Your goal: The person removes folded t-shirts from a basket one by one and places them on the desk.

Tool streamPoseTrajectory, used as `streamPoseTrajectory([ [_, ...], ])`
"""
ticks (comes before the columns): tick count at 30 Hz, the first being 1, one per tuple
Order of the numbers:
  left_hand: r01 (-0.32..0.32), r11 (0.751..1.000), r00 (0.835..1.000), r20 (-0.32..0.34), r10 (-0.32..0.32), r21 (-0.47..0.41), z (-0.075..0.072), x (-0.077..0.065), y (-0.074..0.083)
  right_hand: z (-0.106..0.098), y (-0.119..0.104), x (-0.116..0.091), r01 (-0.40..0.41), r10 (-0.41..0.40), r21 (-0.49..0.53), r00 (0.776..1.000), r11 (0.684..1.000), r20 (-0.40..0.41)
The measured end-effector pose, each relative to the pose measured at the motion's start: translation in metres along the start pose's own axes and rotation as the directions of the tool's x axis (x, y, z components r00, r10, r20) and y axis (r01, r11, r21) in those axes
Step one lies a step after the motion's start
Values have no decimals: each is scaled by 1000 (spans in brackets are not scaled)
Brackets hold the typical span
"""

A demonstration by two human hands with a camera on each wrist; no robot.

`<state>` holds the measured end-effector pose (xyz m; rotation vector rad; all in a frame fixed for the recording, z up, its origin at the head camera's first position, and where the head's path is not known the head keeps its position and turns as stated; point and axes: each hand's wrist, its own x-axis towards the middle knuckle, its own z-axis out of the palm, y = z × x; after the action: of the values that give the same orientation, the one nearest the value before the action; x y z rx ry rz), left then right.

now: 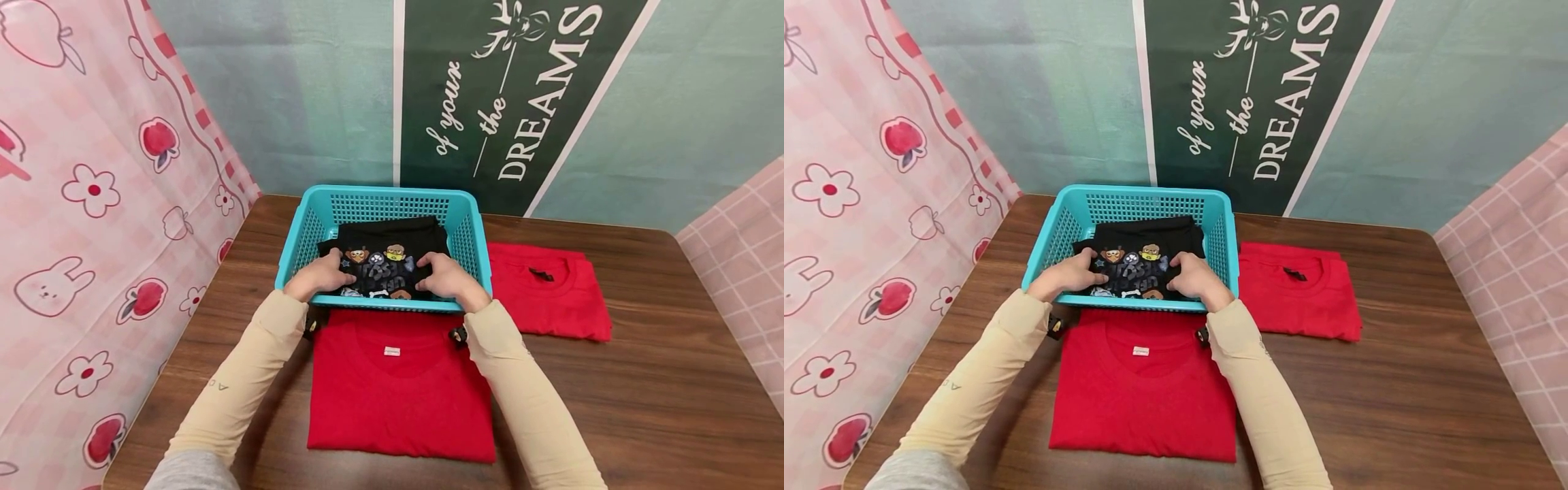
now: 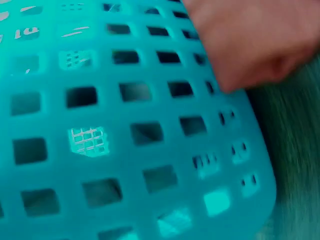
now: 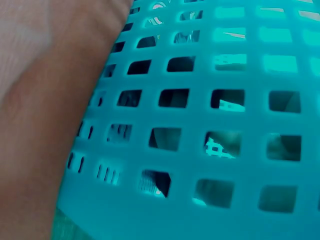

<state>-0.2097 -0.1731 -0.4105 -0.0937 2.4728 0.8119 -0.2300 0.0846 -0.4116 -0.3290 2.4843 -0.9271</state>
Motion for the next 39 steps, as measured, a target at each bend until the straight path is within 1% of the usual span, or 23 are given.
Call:
streamPoseTrajectory([
  [3,-52,996,999,-11,51,-73,0,1,1,0,0,0,1,-1,24,1000,1000,7],
  [5,-76,989,997,-6,76,-125,-1,1,1,-1,0,0,4,-4,40,1000,999,6],
  [9,-90,975,996,11,94,-202,-2,1,1,-1,0,0,3,-4,53,1000,999,13],
  [11,-97,970,995,15,103,-222,-2,2,0,-2,0,0,-4,3,55,1000,998,20],
  [16,-116,944,991,31,132,-308,-4,1,0,-1,1,0,-13,11,72,999,997,31],
  [18,-121,937,989,40,142,-328,-5,0,0,-1,1,1,-15,13,79,1000,997,28],
  [20,-129,936,987,48,153,-328,-6,-1,0,-1,1,1,-13,11,83,1000,996,23],
  [24,-161,941,980,65,188,-299,-6,0,0,0,3,2,-8,5,114,1000,993,20],
  [27,-205,938,970,70,233,-280,-6,1,-1,0,3,3,-15,14,149,1000,989,10],
  [31,-256,933,955,82,284,-253,-7,2,-2,0,2,3,-33,37,160,999,987,-24],
  [33,-258,935,954,87,286,-242,-7,2,-3,0,1,3,-37,44,148,998,988,-42],
  [35,-245,939,958,90,273,-243,-7,2,-3,-1,0,3,-33,40,138,998,990,-51],
  [39,-231,949,969,40,245,-215,-6,3,-2,-1,0,3,-2,7,129,999,992,-40],
])
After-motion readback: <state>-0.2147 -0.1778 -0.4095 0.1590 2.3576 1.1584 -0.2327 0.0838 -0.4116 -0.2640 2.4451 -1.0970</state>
